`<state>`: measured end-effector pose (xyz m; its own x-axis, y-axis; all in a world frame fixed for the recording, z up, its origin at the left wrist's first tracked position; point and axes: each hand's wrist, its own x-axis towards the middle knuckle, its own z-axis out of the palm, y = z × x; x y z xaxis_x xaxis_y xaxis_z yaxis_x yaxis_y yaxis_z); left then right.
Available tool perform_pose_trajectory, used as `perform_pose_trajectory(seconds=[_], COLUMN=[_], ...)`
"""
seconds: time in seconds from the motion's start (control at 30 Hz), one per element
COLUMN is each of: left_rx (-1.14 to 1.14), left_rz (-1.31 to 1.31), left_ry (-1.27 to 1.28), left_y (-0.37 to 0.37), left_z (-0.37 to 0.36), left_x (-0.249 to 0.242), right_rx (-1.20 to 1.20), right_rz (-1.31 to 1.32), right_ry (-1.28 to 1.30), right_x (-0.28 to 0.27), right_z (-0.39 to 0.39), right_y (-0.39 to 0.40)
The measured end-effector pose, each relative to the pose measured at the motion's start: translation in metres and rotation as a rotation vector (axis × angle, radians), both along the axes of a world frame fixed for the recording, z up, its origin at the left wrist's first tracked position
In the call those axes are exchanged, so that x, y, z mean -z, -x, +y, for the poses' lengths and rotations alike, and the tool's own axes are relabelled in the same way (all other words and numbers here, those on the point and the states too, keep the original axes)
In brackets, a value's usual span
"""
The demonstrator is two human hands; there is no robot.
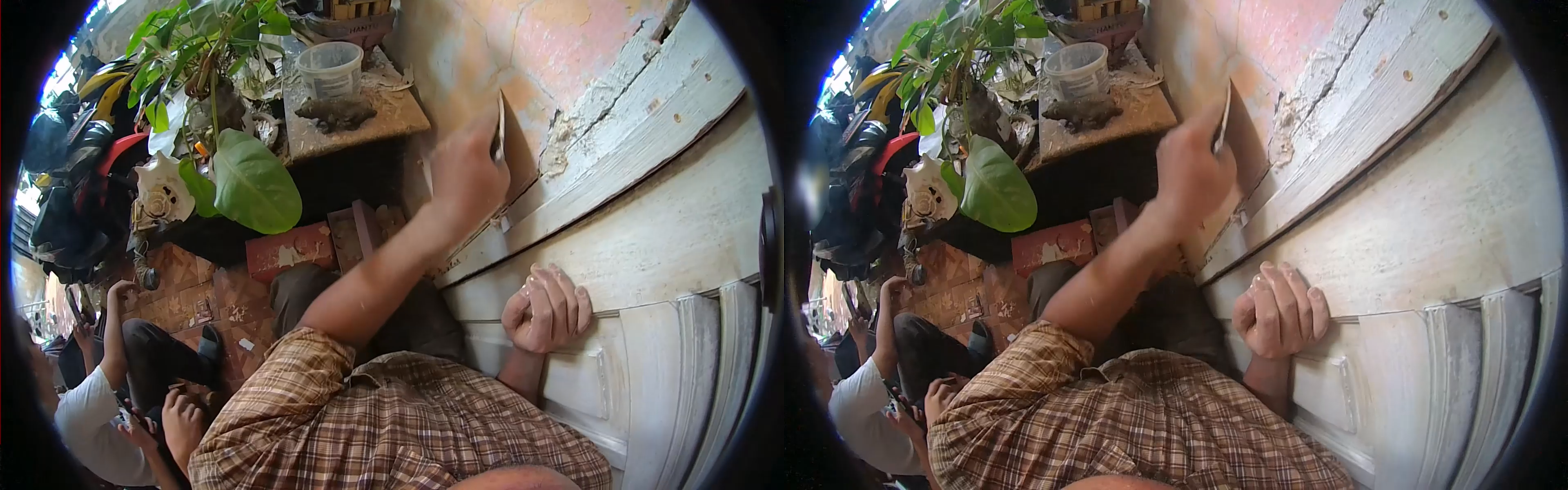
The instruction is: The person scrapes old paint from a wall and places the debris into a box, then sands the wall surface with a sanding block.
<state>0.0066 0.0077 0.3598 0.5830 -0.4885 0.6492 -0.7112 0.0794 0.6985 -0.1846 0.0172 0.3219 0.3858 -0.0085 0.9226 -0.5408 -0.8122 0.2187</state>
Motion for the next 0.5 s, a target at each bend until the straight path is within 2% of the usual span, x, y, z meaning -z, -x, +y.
perform_pose_trajectory(seconds=[0.13, 0.2, 0.3, 0.4, 0.5], left_rx=[0.069, 0.118, 0.029, -0.005, 0.02], left_rz=[0.055, 0.011, -0.064, -0.093, -0.016], left_ry=[-0.039, 0.127, 0.178, 0.106, 0.026], left_y=[-0.014, 0.013, 0.035, 0.014, 0.0], left_z=[0.007, 0.019, 0.019, 0.003, 0.007], left_x=[-0.005, 0.003, 0.001, -0.008, -0.017], right_rx=[-0.01, -0.017, -0.017, -0.028, -0.002], right_rz=[-0.004, -0.004, -0.002, 0.01, 0.0], right_ry=[0.008, 0.018, 0.021, 0.004, 0.006], right_x=[0.0, 0.001, 0.001, 0.001, 0.0], right_z=[-0.001, 0.0, -0.002, -0.001, 0.0], right_y=[0.0, 0.002, 0.0, 0.002, 0.0])
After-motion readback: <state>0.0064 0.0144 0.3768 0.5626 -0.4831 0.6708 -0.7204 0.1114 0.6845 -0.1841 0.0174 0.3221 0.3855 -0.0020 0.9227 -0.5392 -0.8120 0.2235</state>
